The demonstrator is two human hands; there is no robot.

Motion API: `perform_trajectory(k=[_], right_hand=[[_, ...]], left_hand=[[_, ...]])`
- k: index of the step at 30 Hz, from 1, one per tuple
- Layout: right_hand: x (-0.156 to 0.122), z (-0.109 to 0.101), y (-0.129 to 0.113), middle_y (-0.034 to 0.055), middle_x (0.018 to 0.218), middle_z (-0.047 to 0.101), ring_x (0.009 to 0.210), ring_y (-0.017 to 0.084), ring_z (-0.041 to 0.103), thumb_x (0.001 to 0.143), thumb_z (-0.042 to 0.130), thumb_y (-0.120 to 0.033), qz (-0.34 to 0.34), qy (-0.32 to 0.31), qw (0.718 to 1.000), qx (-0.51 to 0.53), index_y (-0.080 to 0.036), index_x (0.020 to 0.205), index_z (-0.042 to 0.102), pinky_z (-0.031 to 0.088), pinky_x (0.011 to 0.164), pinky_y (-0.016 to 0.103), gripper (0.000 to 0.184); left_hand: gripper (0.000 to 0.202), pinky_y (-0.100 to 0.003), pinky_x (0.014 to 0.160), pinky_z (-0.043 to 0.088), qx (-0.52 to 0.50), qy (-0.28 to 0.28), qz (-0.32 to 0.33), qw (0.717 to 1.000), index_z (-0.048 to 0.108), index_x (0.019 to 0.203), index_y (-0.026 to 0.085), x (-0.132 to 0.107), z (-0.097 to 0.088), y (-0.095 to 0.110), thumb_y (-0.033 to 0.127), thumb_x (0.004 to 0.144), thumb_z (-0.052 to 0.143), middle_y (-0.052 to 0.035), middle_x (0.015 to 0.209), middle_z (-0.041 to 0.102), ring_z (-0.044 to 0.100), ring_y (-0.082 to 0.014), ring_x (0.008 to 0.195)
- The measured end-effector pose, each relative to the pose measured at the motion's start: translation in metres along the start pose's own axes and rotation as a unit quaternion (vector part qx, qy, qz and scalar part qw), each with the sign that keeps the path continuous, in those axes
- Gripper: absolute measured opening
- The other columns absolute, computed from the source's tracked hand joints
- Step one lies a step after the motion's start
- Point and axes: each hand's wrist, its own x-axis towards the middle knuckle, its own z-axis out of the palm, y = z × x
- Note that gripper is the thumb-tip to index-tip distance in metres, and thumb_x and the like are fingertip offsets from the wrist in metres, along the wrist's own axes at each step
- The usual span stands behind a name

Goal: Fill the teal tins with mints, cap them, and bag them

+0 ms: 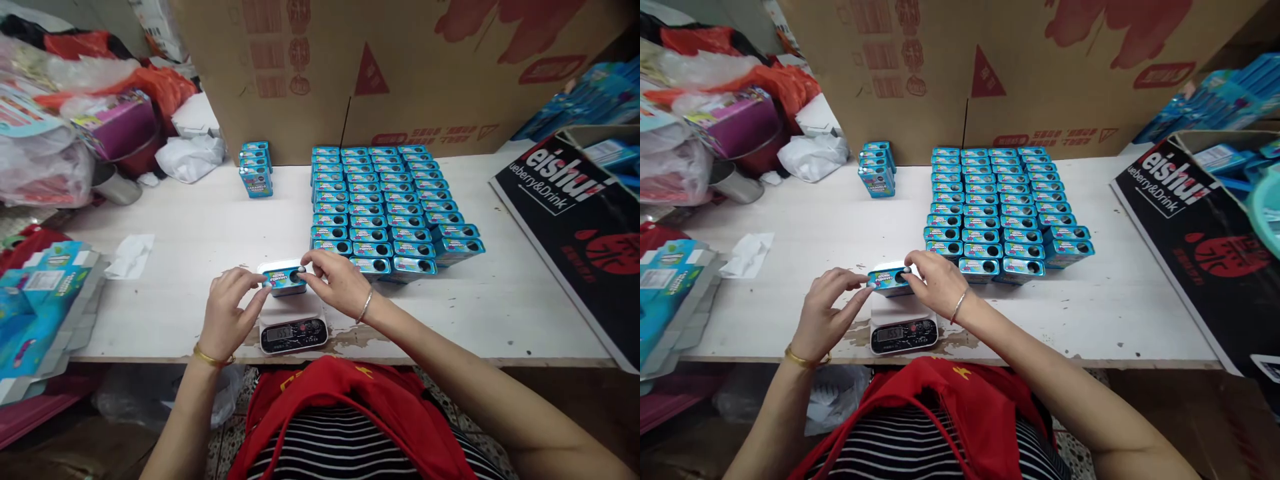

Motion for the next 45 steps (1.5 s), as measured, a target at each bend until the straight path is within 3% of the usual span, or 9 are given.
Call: perform_trajectory(k=[7, 11, 13, 15, 18, 23, 30, 37, 45], right_hand=[[0.008, 0.005, -0.004, -0.0009, 0.068, 0.049, 0.065, 0.014, 0.043, 0.085, 0.057, -0.014, 0.058, -0.008, 0.998, -0.011, -0.019, 0.083, 0.055, 0.032, 0.066, 0.028, 0.005], [0.01, -0.001, -0.01, -0.0025, 0.063, 0.047, 0.061, 0.012, 0.042, 0.084, 0.059, -0.022, 0.097, 0.029, 0.98, 0.172, -0.019, 0.078, 0.054, 0.031, 0.062, 0.028, 0.009], [0.005, -0.011, -0.013, -0.0024, 0.065, 0.05, 0.058, 0.011, 0.041, 0.084, 0.06, -0.033, 0.145, 0.031, 0.928, 0.341, -0.019, 0.079, 0.054, 0.03, 0.056, 0.026, 0.016], [-0.006, -0.021, -0.015, -0.0016, 0.07, 0.055, 0.055, 0.008, 0.04, 0.083, 0.061, -0.038, 0.209, 0.016, 0.846, 0.49, -0.019, 0.08, 0.053, 0.027, 0.051, 0.024, 0.021], [-0.032, -0.028, -0.01, -0.0004, 0.076, 0.059, 0.051, 0.006, 0.039, 0.079, 0.064, -0.033, 0.28, 0.005, 0.748, 0.601, -0.019, 0.08, 0.053, 0.024, 0.045, 0.022, 0.019], [-0.077, -0.012, 0.01, 0.0003, 0.076, 0.058, 0.052, 0.005, 0.043, 0.073, 0.067, -0.027, 0.365, 0.018, 0.679, 0.637, -0.016, 0.081, 0.059, 0.026, 0.043, 0.02, 0.016], [-0.106, -0.001, 0.017, 0.0007, 0.075, 0.057, 0.055, 0.006, 0.044, 0.071, 0.074, -0.031, 0.408, 0.051, 0.676, 0.611, -0.015, 0.082, 0.062, 0.028, 0.044, 0.019, 0.023], [-0.1, 0.015, 0.003, -0.0002, 0.071, 0.058, 0.049, 0.005, 0.042, 0.079, 0.068, -0.046, 0.379, -0.037, 0.653, 0.654, -0.015, 0.089, 0.064, 0.026, 0.042, 0.019, 0.032], [-0.1, 0.017, 0.007, -0.0021, 0.066, 0.056, 0.048, 0.005, 0.04, 0.073, 0.075, -0.045, 0.397, -0.005, 0.651, 0.647, -0.015, 0.086, 0.064, 0.024, 0.041, 0.018, 0.034]], left_hand=[[0.013, -0.031, 0.069, 0.039, -0.061, -0.062, -0.059, 0.994, 0.06, 0.082, 0.02, 0.012, 0.002, -0.004, 0.031, 0.089, 0.057, 0.0007, 0.076, 0.056, 0.052, -0.0146, 0.073], [0.015, -0.029, 0.066, 0.041, -0.105, -0.039, -0.09, 0.99, 0.06, 0.078, 0.02, 0.013, 0.002, -0.006, 0.031, 0.087, 0.06, 0.0007, 0.075, 0.057, 0.05, -0.0133, 0.069], [0.014, -0.029, 0.067, 0.042, -0.11, -0.012, -0.101, 0.989, 0.06, 0.078, 0.019, 0.012, -0.001, -0.006, 0.031, 0.086, 0.06, 0.0002, 0.076, 0.058, 0.05, -0.0131, 0.069], [0.014, -0.029, 0.068, 0.043, -0.114, 0.022, -0.118, 0.986, 0.06, 0.077, 0.019, 0.01, -0.004, -0.005, 0.029, 0.086, 0.06, 0.0, 0.075, 0.058, 0.05, -0.0129, 0.07], [0.012, -0.028, 0.069, 0.044, -0.121, 0.048, -0.135, 0.982, 0.06, 0.077, 0.018, 0.01, -0.005, 0.0, 0.027, 0.085, 0.061, 0.0003, 0.076, 0.058, 0.051, -0.0126, 0.071], [0.012, -0.03, 0.07, 0.043, -0.12, 0.03, -0.096, 0.988, 0.061, 0.078, 0.019, 0.013, 0.002, 0.008, 0.027, 0.086, 0.061, 0.0001, 0.077, 0.059, 0.052, -0.0129, 0.072], [0.013, -0.03, 0.069, 0.043, -0.104, 0.059, -0.127, 0.985, 0.06, 0.079, 0.019, 0.01, 0.003, 0.009, 0.029, 0.087, 0.061, 0.0001, 0.077, 0.058, 0.051, -0.0133, 0.072], [0.008, -0.035, 0.074, 0.043, -0.101, 0.021, -0.031, 0.994, 0.058, 0.083, 0.021, 0.006, 0.007, 0.052, 0.026, 0.089, 0.059, 0.0, 0.077, 0.058, 0.053, -0.015, 0.075], [0.008, -0.034, 0.071, 0.043, -0.086, 0.102, -0.06, 0.989, 0.057, 0.081, 0.022, 0.009, -0.006, 0.049, 0.025, 0.087, 0.062, 0.0006, 0.077, 0.057, 0.052, -0.015, 0.073]])
